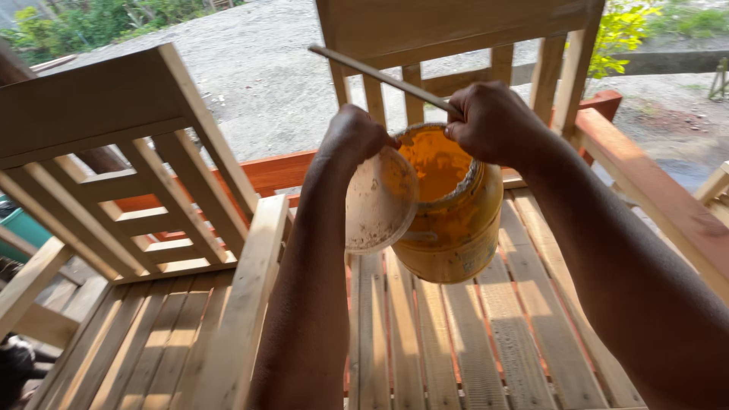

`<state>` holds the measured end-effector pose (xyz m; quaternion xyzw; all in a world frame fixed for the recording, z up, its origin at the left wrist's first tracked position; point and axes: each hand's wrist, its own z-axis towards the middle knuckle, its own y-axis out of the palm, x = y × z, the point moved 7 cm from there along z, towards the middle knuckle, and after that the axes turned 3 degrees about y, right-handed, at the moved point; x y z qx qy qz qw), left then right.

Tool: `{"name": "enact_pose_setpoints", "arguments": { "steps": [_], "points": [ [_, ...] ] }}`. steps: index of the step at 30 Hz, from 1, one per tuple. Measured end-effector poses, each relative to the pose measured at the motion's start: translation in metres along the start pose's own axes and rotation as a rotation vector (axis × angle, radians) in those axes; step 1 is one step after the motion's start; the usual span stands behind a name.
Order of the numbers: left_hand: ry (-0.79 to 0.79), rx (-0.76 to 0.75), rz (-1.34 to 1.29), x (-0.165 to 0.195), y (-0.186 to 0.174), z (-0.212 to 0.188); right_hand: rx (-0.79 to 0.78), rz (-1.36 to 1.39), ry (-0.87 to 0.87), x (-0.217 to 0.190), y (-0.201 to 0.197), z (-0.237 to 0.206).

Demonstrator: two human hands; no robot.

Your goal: The person opens a yellow container of adhesive and uses a wooden stick to scoop out glue. They then apply the glue to the joints of a wooden chair frame, focusing on the vertical and horizontal slats.

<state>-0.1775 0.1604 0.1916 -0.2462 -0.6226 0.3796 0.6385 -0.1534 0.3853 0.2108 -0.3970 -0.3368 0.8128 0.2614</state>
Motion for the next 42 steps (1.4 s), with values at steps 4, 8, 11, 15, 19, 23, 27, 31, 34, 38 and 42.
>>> {"name": "enact_pose_setpoints", "arguments": {
  "steps": [4,8,11,15,19,23,27,31,34,38,42],
  "points": [
    [-0.053,-0.144,0.090,0.024,0.100,0.014,-0.093,0.003,0.142,0.093,0.001,-0.033],
    [0.011,-0.217,0.053,0.040,0.186,0.015,-0.184,0.028,0.251,0.173,0.007,-0.062],
    [-0.016,-0.240,-0.031,0.046,0.238,0.021,-0.218,-0.076,0.262,0.218,0.013,-0.076],
    [0.003,-0.269,-0.023,0.062,0.277,0.036,-0.218,-0.001,0.304,0.267,0.004,-0.086],
    [-0.002,-0.236,-0.362,0.047,0.274,0.025,-0.260,0.126,0.394,0.280,0.004,-0.093],
    [-0.091,-0.236,-0.799,0.002,0.276,-0.008,-0.308,0.130,0.520,0.272,-0.001,-0.099],
    [-0.177,-0.265,-1.019,-0.049,0.289,-0.025,-0.217,-0.047,0.399,0.236,-0.003,-0.100],
    [-0.194,-0.215,-1.016,-0.080,0.287,-0.017,-0.067,0.157,0.414,0.206,-0.014,-0.099],
    [-0.296,-0.273,-0.986,-0.085,0.273,-0.002,-0.012,0.178,0.413,0.180,-0.023,-0.102],
    [-0.226,-0.370,-0.685,-0.071,0.241,0.013,0.037,-0.167,0.384,0.142,-0.042,-0.104],
    [-0.132,-0.471,-0.462,-0.060,0.236,0.014,-0.078,-0.312,0.344,0.114,-0.049,-0.116]
  ]
}}
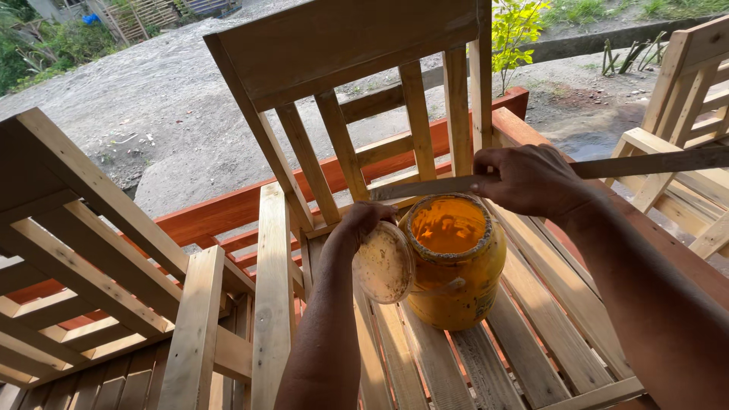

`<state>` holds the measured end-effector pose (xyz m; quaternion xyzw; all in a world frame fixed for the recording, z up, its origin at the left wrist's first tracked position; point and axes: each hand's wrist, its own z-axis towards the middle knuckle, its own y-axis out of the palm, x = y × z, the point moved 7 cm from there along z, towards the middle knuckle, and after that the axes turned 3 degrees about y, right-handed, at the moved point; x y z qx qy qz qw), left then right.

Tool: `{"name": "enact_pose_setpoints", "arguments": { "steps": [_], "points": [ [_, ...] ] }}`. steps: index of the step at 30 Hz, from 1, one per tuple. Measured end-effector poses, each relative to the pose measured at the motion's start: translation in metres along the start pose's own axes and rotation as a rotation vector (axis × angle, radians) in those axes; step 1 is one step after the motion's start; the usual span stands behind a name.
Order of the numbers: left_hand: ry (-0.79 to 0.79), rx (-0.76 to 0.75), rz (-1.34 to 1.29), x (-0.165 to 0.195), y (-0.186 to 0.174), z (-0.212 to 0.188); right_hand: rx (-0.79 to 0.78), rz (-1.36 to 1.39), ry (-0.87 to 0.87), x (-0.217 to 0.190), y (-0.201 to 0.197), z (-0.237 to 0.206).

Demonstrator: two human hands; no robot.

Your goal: The person opens a yellow container of adhesive and uses a wooden stick to scoop out glue. They then apply the glue to the joints of a wooden chair frame, focusing on the vertical and horizontal slats.

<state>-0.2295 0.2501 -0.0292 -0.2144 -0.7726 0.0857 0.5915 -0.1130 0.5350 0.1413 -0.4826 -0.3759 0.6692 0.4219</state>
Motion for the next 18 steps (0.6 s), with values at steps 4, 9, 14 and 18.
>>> {"name": "enact_pose_setpoints", "arguments": {
  "steps": [4,9,14,18],
  "points": [
    [0.218,-0.161,-0.271,0.006,0.009,0.001,-0.164,-0.065,0.120,0.013,-0.003,-0.011],
    [0.245,-0.108,-0.057,0.001,0.007,0.004,-0.311,-0.100,0.095,0.022,0.007,-0.021],
    [0.293,0.004,0.048,0.015,-0.006,-0.007,-0.280,-0.231,0.136,0.037,-0.021,-0.024],
    [0.287,-0.019,0.121,0.037,0.000,-0.026,-0.295,-0.413,0.046,0.029,-0.031,-0.022]
  ]
}}
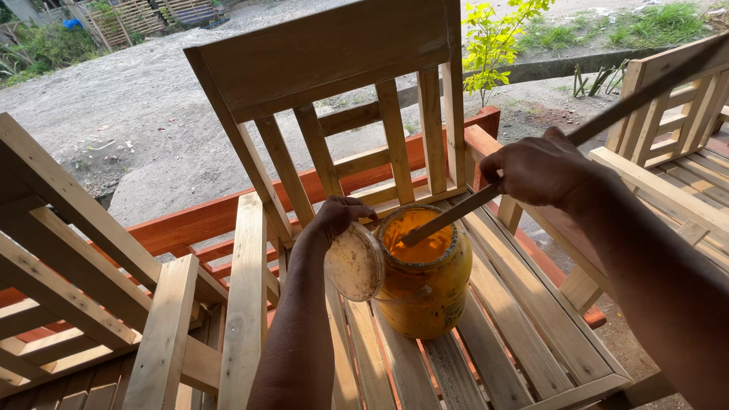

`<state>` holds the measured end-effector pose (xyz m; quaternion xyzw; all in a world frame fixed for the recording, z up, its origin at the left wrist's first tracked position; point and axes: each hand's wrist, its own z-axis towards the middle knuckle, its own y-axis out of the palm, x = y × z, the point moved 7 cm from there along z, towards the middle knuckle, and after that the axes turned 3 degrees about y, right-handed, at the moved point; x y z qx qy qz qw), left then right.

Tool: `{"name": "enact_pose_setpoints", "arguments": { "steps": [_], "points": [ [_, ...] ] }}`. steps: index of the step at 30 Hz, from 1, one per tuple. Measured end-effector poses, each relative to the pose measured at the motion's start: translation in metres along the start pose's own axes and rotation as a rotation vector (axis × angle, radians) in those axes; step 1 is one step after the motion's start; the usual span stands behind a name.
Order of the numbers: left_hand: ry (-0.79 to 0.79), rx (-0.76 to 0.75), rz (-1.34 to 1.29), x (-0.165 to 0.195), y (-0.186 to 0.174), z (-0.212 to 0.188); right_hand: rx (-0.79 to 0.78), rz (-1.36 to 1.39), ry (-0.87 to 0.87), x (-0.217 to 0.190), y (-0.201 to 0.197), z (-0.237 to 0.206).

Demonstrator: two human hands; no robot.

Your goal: The person opens a yellow container of adhesive and uses a wooden stick to scoop out glue. They then apply the glue to the joints of a wooden chair frame, focusing on the vertical and horizontal slats.

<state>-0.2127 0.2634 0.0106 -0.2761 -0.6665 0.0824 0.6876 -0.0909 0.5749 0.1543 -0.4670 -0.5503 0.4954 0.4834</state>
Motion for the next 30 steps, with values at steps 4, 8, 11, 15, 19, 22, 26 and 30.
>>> {"name": "enact_pose_setpoints", "arguments": {
  "steps": [4,8,11,15,19,22,26,30],
  "points": [
    [-0.121,-0.032,0.110,0.027,0.017,0.003,0.292,-0.199,-0.203,-0.048,0.003,0.006],
    [-0.049,-0.025,0.265,0.046,0.030,0.007,0.268,-0.358,-0.354,-0.082,0.032,0.018],
    [0.025,0.004,0.260,0.048,0.038,0.004,0.355,-0.406,-0.443,-0.096,0.041,0.018],
    [0.100,0.082,0.297,0.047,0.042,-0.002,0.318,-0.432,-0.417,-0.114,0.052,0.032],
    [0.033,0.129,0.302,0.041,0.044,-0.004,0.299,-0.576,-0.524,-0.131,0.072,0.043],
    [-0.004,0.164,0.276,0.039,0.045,-0.003,0.274,-0.605,-0.643,-0.134,0.090,0.045],
    [0.011,0.233,0.306,0.044,0.050,-0.007,0.262,-0.516,-0.735,-0.140,0.096,0.052],
    [0.033,0.292,0.282,0.049,0.052,-0.015,0.148,-0.483,-0.721,-0.144,0.101,0.057]
  ]
}}
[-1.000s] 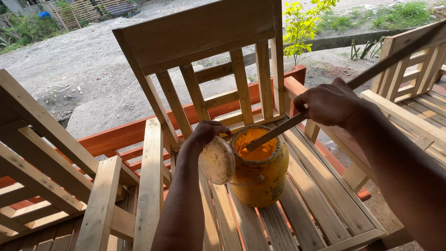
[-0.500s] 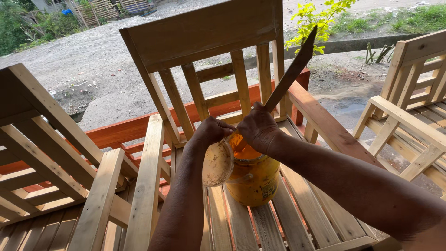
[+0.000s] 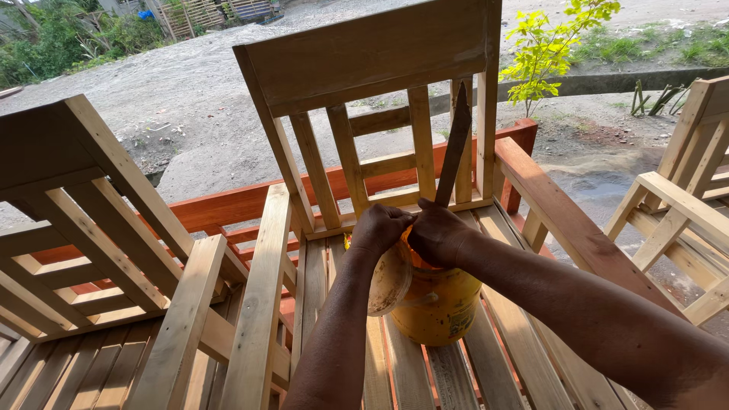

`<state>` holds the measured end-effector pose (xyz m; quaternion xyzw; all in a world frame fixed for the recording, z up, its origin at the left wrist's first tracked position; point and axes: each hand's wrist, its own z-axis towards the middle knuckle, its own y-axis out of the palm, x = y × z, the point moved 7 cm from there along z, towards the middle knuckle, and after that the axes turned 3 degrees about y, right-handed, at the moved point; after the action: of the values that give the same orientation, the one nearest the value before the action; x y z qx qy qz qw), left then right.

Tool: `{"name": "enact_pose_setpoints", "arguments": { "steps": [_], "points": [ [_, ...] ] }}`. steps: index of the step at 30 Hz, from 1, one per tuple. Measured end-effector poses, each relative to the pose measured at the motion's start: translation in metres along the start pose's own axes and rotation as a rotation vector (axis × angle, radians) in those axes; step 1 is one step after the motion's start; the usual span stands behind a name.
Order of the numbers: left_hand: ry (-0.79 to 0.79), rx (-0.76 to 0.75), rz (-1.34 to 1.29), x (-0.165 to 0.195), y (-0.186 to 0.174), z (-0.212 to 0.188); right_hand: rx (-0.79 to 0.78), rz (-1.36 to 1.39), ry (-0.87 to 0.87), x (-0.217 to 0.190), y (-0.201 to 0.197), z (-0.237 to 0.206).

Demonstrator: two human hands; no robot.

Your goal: The person opens a yellow container of adhesive and uses a wooden stick to scoop out glue. They then apply the glue to the joints of a wooden chair frame, focusing on the vertical and horizontal slats.

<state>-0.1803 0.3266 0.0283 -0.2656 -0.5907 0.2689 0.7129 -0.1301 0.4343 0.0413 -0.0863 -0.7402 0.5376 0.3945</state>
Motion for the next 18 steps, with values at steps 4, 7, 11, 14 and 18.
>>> {"name": "enact_pose_setpoints", "arguments": {
  "steps": [4,7,11,14,18],
  "points": [
    [0.012,0.022,0.052,0.005,-0.003,-0.004,-0.087,0.120,0.015,0.003,0.007,-0.001],
    [-0.031,0.004,0.047,0.004,-0.004,-0.003,-0.010,0.222,0.019,0.004,0.005,0.000],
    [-0.010,0.012,0.040,0.002,-0.003,-0.004,-0.041,0.227,0.018,0.001,0.009,0.001],
    [-0.011,0.023,0.034,-0.001,-0.003,-0.004,-0.030,0.236,0.015,0.001,0.006,-0.001],
    [-0.028,0.023,0.035,-0.007,0.000,-0.002,-0.035,0.256,0.043,0.004,-0.001,-0.006]
  ]
}}
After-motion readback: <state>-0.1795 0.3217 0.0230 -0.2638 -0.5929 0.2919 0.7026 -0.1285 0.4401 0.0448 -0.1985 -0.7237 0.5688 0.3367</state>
